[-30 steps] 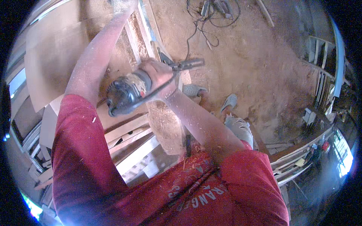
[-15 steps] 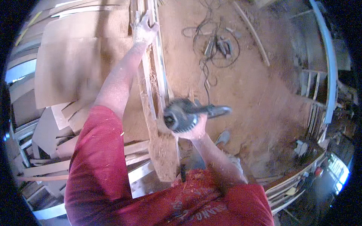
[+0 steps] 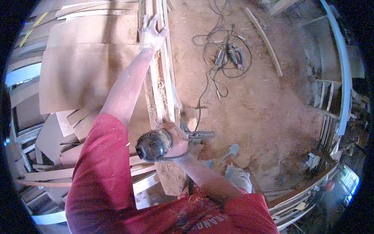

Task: The person uses a hand-held router to cut a groove into the edge of a long wooden plank supported on sawhorses.

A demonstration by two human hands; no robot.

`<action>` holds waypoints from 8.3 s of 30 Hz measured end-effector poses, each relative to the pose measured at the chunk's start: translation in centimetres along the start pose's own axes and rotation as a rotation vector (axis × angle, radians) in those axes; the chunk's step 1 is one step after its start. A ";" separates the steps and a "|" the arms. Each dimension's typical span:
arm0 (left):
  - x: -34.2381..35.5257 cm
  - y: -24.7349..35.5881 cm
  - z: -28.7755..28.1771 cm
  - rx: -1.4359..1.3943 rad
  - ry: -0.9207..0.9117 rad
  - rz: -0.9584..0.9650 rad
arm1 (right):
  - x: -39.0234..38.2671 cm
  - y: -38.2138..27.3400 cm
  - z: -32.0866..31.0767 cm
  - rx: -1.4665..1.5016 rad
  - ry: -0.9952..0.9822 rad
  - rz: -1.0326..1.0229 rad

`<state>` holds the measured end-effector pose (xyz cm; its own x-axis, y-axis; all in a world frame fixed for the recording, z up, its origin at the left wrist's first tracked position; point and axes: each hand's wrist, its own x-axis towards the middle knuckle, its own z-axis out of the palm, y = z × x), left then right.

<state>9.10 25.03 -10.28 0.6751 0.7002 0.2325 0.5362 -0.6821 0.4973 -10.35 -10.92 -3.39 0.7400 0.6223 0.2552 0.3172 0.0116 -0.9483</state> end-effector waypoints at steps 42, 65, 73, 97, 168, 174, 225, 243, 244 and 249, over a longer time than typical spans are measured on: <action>0.8 4.2 -1.2 -0.016 -0.142 -0.054 | 2.7 11.9 3.3 0.330 -0.042 0.275; -0.1 0.9 -0.9 -0.123 -0.013 -0.047 | 13.1 8.0 4.1 -0.144 -0.049 -0.236; 0.5 -0.2 -1.0 -0.140 -0.035 0.006 | 13.3 12.4 5.8 0.342 -0.121 0.186; 0.2 -0.1 -0.6 -0.154 0.000 -0.036 | 7.6 5.3 2.5 -0.127 -0.098 -0.186; -32.6 7.8 -11.1 -0.135 -0.182 -0.484 | 19.2 8.0 5.4 -0.186 -0.084 -0.014; -29.8 4.6 -9.9 -0.161 -0.122 -0.601 | 21.4 8.8 6.1 -0.115 -0.072 -0.089; -28.6 4.1 -6.6 -0.085 0.131 -0.592 | 39.5 10.5 9.9 -0.231 -0.042 -0.135; -29.1 3.5 -5.7 -0.117 0.302 -0.980 | 48.8 11.7 11.6 -0.209 -0.061 -0.176; -29.0 3.5 -5.7 -0.128 0.268 -1.012 | 49.3 11.5 11.7 -0.181 -0.061 -0.168; -28.8 4.0 -5.7 -0.046 0.215 -1.071 | 52.2 12.7 12.6 -0.258 -0.122 -0.096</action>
<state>-11.08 3.34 -10.19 -0.2356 0.9509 -0.2007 0.7700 0.3086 0.5585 24.79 31.57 -4.46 0.6278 0.7176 0.3016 0.5341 -0.1151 -0.8376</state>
